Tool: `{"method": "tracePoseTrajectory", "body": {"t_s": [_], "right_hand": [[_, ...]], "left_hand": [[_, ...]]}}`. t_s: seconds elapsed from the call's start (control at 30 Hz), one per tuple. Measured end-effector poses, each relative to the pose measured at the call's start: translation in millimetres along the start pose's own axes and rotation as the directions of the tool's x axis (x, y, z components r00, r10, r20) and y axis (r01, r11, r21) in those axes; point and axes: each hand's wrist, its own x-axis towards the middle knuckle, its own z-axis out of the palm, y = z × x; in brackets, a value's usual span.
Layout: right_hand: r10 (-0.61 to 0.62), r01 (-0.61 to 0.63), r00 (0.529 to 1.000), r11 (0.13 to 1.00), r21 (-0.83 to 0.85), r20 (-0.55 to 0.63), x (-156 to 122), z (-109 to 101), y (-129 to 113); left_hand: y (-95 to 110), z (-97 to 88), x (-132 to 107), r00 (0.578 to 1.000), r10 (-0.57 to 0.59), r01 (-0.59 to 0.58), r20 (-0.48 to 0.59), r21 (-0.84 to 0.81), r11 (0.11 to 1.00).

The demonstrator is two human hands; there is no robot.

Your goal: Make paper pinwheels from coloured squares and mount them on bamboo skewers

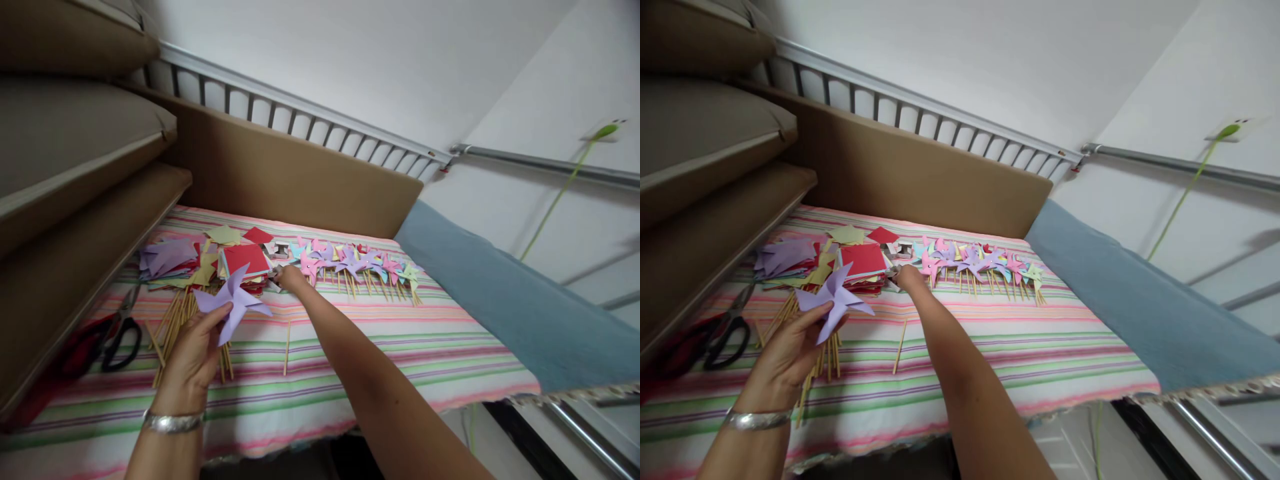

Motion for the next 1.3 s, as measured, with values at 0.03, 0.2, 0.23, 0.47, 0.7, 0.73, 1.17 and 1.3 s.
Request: {"method": "tracePoseTrajectory", "body": {"t_s": [0.03, 0.2, 0.23, 0.47, 0.7, 0.73, 1.17, 1.3], "right_hand": [[0.017, -0.018, 1.0, 0.999, 0.031, 0.016, -0.3, -1.9, 1.5], [0.096, -0.121, 0.982, 0.981, 0.151, 0.161, -20.1, -12.1, 27.4], [0.112, -0.145, 0.975, 0.975, 0.167, 0.193, -28.3, -13.8, 37.2], [0.212, -0.293, 0.92, 0.931, 0.218, 0.33, -75.5, -18.5, 108.6], [0.137, -0.18, 0.981, 0.904, 0.387, 0.134, -86.0, 3.4, 137.8], [0.127, -0.147, 0.989, 0.9, 0.41, 0.076, -89.8, 7.5, 141.5], [0.021, 0.066, 0.978, 0.912, 0.405, -0.206, -106.7, 15.0, 150.4], [0.028, 0.012, 0.995, 0.927, 0.375, -0.099, -99.9, 8.9, 147.7]], "left_hand": [[0.5, -1.0, 0.4, 1.0, 0.01, -0.01, 0.001, 0.005, 1.0], [1.9, -1.4, 0.4, 0.998, 0.045, -0.046, 0.035, 0.023, 0.999], [1.3, -0.5, 0.3, 0.998, 0.045, -0.046, 0.034, 0.029, 0.999], [-19.1, 3.7, 5.6, 0.999, -0.005, 0.002, 0.034, 0.099, 0.995], [-44.2, 8.3, 6.6, 0.995, -0.095, 0.095, -0.007, 0.122, 0.988], [-46.9, 9.6, 5.4, 0.995, -0.101, 0.101, -0.01, 0.127, 0.987], [-70.7, 52.6, 3.5, 0.994, -0.107, 0.106, -0.003, 0.167, 0.98], [-86.0, 52.9, 7.2, 0.99, -0.135, 0.127, 0.037, 0.166, 0.978]]}}
